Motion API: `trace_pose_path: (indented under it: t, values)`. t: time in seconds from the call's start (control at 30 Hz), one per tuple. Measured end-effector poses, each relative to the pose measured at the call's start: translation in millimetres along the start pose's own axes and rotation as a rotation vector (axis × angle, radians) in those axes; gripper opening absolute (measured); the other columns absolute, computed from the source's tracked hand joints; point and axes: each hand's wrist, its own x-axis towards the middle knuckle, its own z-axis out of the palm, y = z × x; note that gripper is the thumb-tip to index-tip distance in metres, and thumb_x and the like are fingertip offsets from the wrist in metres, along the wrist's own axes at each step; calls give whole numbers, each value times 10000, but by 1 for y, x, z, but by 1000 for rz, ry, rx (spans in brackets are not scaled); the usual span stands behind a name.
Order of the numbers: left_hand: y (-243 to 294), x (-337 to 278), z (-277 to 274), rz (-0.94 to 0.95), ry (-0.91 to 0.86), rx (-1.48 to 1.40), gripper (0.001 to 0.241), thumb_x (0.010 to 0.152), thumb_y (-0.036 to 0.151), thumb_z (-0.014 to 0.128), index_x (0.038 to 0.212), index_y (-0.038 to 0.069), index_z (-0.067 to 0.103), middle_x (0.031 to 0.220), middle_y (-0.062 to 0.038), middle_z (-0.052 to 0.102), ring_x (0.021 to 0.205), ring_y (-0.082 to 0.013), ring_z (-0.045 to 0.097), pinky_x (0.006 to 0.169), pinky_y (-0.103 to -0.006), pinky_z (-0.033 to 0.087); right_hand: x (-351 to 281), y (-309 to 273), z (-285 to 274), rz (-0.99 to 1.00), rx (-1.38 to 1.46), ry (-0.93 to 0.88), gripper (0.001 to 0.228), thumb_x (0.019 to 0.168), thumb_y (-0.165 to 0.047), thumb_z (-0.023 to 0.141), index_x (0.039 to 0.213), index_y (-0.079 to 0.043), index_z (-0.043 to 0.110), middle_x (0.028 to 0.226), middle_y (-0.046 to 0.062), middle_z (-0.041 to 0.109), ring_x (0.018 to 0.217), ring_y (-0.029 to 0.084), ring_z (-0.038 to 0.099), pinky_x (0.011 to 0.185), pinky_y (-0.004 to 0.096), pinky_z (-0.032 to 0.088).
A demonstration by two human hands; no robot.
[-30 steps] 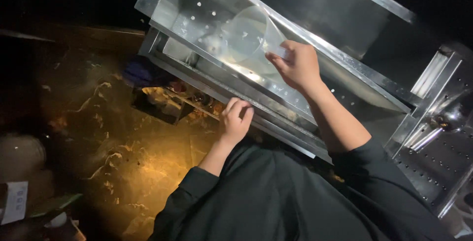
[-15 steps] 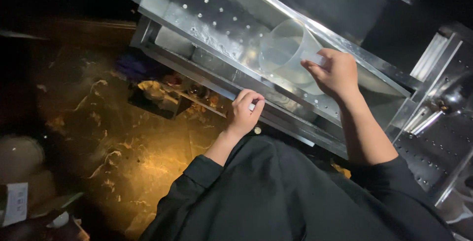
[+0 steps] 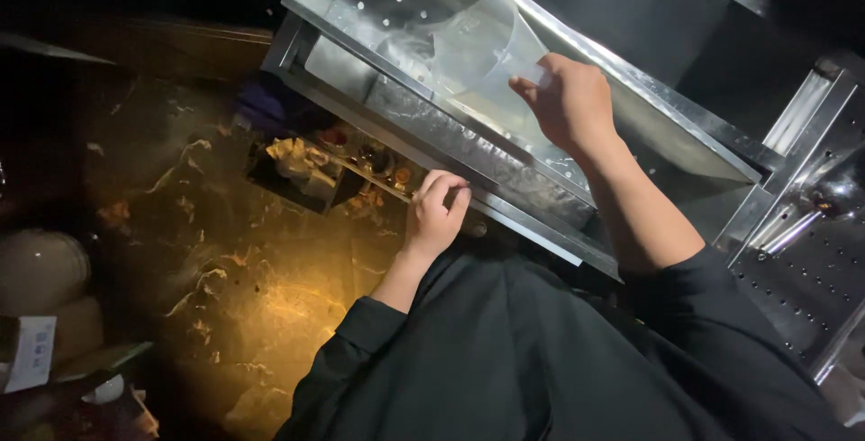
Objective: Cleaning a stainless steel ice bin by removing the bottom plate, wiping the interior surfaces, and rinsing it with water from a pitcher.
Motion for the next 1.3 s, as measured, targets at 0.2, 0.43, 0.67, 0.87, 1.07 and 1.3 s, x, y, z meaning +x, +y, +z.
trace_pose_path:
  t: [0.2,0.43,0.67,0.87,1.07,1.3]
  values:
    - [1,2,0,15,-28,-35,17,936,158,695,930,144,687,890,-35,661,818,-284,716,705,-375,592,-31,12,-20,21,121,24,265,951,-323,793,1110,-123,725,784,166,689,781,398,717,691,461,558]
    - [-12,2,29,43,-102,-118,25,942,170,701,930,149,709,886,-6,666,795,-228,708,707,-323,590,-80,73,-35,71,175,99,259,980,-328,770,1087,-99,716,766,198,659,761,423,681,657,472,531]
    - [-3,10,53,103,-214,-173,19,928,145,712,918,130,717,867,-32,673,782,-245,702,717,-329,583,-135,130,-54,142,32,221,287,995,-403,765,1051,-123,737,735,169,675,748,424,693,657,457,547]
    - [3,9,72,107,-274,-209,29,929,130,697,905,116,706,847,-37,658,768,-245,689,719,-325,588,-180,165,-81,106,-97,265,365,992,-390,761,1065,-34,735,779,249,690,794,491,689,712,543,554]
    - [34,21,67,98,-412,-122,117,942,139,595,902,73,683,904,-57,662,852,-198,627,768,-332,522,-228,203,-99,278,-186,201,422,986,-557,713,926,-139,724,747,80,680,679,303,625,607,387,403]
    - [35,22,76,96,-481,-107,147,945,170,594,917,70,697,930,-68,672,882,-211,643,770,-346,535,-277,222,-110,366,-152,245,411,996,-505,750,865,-122,681,693,70,629,653,250,579,632,366,370]
